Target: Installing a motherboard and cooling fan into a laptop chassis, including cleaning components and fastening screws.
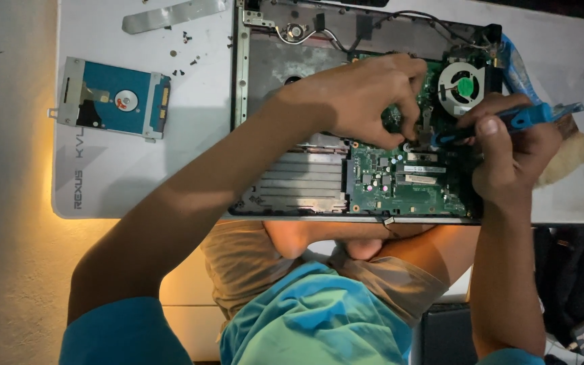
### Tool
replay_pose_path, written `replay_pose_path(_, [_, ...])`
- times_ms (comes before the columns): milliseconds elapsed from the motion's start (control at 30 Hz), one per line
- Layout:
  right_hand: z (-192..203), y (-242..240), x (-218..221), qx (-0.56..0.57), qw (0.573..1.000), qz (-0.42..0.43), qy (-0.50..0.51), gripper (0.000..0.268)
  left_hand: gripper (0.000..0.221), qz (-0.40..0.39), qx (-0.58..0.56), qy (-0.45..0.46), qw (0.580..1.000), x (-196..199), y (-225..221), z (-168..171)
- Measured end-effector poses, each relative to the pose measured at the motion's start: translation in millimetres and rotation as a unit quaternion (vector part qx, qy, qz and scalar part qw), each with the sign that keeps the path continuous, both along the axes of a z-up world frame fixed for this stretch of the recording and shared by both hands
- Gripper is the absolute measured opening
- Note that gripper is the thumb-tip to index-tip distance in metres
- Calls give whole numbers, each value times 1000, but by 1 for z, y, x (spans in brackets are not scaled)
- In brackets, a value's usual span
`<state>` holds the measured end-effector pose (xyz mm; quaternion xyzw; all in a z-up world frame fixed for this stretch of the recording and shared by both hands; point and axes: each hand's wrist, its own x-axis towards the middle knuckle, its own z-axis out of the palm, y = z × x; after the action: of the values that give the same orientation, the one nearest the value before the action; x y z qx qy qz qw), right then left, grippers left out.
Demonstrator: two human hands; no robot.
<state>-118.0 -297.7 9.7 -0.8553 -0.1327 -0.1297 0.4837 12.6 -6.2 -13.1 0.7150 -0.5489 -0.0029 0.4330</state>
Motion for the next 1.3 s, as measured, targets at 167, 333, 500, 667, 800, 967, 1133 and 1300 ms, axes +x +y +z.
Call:
replay_pose_path(167, [46,-4,15,-152,977,144,-52,40,11,-2,-2,-2,1000,0,1,1])
replay_pose_path(333, [118,28,10,-422,901,94,37,37,11,-14,-17,-2,1000,0,3,5])
replay_pose_path(500, [127,42,15,-678,728,76,68,50,19,-5,2,0,1000,-2,3,5])
replay_pose_path(667, [153,70,26,-732,665,73,129,55,23,7,2,7,1000,-3,4,6])
replay_pose_path(800, [130,49,21,-822,569,14,-22,41,25,-6,-44,6,999,-5,9,8])
replay_pose_path(967, [154,84,21,-824,564,56,-1,48,19,-3,-30,-10,999,-1,9,6])
replay_pose_path(1133, [158,93,25,-791,606,66,60,50,29,-15,-10,-39,999,1,8,2])
replay_pose_path(1300, [157,98,32,-662,737,135,30,67,67,-3,-20,135,991,-8,11,13])
